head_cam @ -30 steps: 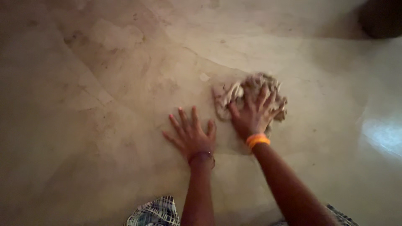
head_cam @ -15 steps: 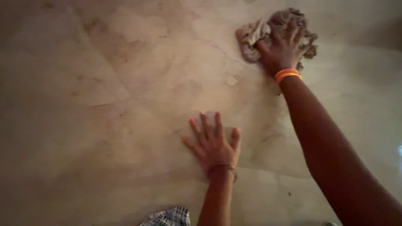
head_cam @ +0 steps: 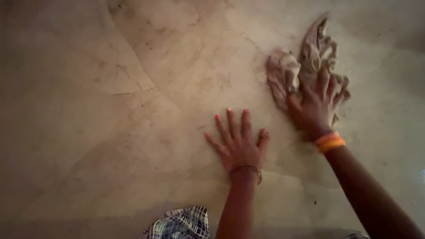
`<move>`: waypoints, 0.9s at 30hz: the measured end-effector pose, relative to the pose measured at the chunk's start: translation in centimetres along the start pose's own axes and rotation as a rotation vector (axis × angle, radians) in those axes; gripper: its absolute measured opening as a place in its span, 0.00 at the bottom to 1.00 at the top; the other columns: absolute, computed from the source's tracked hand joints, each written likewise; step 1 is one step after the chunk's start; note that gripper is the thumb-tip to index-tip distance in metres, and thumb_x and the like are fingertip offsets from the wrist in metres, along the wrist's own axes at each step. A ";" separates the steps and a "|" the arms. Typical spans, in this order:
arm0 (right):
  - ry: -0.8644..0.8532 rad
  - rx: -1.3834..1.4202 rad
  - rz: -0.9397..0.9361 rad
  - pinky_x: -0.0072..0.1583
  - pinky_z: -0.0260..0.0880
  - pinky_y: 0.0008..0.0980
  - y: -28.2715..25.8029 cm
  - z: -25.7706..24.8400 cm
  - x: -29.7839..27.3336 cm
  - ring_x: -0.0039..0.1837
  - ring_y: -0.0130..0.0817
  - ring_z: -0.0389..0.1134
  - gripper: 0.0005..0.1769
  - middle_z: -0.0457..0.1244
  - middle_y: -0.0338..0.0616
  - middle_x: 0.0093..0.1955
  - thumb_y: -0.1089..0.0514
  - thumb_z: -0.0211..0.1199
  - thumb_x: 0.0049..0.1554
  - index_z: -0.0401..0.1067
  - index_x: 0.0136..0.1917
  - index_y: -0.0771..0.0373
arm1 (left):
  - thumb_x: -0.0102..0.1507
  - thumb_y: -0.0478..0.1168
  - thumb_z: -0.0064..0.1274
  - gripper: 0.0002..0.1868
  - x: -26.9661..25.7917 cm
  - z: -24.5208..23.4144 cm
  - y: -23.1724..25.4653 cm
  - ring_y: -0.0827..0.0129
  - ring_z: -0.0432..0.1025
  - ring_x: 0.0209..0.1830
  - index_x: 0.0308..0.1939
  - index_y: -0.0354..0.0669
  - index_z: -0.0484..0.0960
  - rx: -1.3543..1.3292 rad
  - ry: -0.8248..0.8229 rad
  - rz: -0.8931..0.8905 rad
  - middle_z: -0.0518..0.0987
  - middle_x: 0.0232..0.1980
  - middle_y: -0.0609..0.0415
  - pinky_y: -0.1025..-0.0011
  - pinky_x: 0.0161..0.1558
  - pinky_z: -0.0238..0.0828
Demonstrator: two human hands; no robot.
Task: The person wipes a tiled floor using a cloth, scrubbing in circular motions and moving across the surface. They then dip the cloth into a bucket of water and wring it out.
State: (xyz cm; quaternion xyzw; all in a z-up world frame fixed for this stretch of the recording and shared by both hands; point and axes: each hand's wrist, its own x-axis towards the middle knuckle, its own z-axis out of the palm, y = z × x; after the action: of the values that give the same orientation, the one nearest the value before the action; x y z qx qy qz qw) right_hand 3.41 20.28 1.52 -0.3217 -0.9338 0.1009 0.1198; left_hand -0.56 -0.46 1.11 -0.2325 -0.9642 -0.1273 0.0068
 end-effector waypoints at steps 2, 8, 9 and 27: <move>-0.014 -0.044 0.003 0.76 0.28 0.77 -0.5 -0.5 -3.1 0.85 0.71 0.35 0.34 0.39 0.61 0.87 0.38 0.55 0.61 0.65 0.78 0.46 | 0.63 0.71 0.39 0.40 0.0 -0.2 0.2 0.45 0.44 0.82 0.77 0.66 0.60 -0.023 0.005 -0.016 0.54 0.82 0.50 0.26 0.72 0.31; -0.052 -0.013 0.044 0.74 0.35 0.78 -2.2 -1.8 -12.6 0.83 0.72 0.37 0.34 0.42 0.62 0.84 0.39 0.60 0.56 0.69 0.74 0.47 | 0.62 0.72 0.40 0.43 0.1 -0.4 0.1 0.43 0.43 0.82 0.78 0.65 0.59 -0.013 -0.073 -0.006 0.52 0.82 0.49 0.26 0.71 0.31; -0.017 0.017 0.015 0.76 0.37 0.77 -2.2 -1.8 -13.2 0.84 0.73 0.36 0.33 0.41 0.62 0.85 0.40 0.59 0.58 0.68 0.74 0.48 | 0.61 0.72 0.40 0.43 0.1 -0.5 0.1 0.43 0.43 0.82 0.77 0.65 0.58 -0.014 -0.080 -0.011 0.52 0.82 0.50 0.26 0.71 0.31; -0.071 -0.088 0.042 0.71 0.37 0.87 -2.4 -1.9 -13.2 0.83 0.72 0.37 0.36 0.40 0.59 0.86 0.38 0.62 0.56 0.68 0.75 0.49 | 0.61 0.73 0.41 0.44 -0.2 0.6 0.4 0.44 0.40 0.83 0.78 0.67 0.57 0.027 -0.058 -0.011 0.50 0.83 0.50 0.25 0.72 0.27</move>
State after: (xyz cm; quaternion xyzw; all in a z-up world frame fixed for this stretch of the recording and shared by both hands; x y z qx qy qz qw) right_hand 12.67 10.44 1.89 -0.3424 -0.9340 0.0737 0.0701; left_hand -0.21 -0.04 0.61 -0.2305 -0.9669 -0.1077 -0.0188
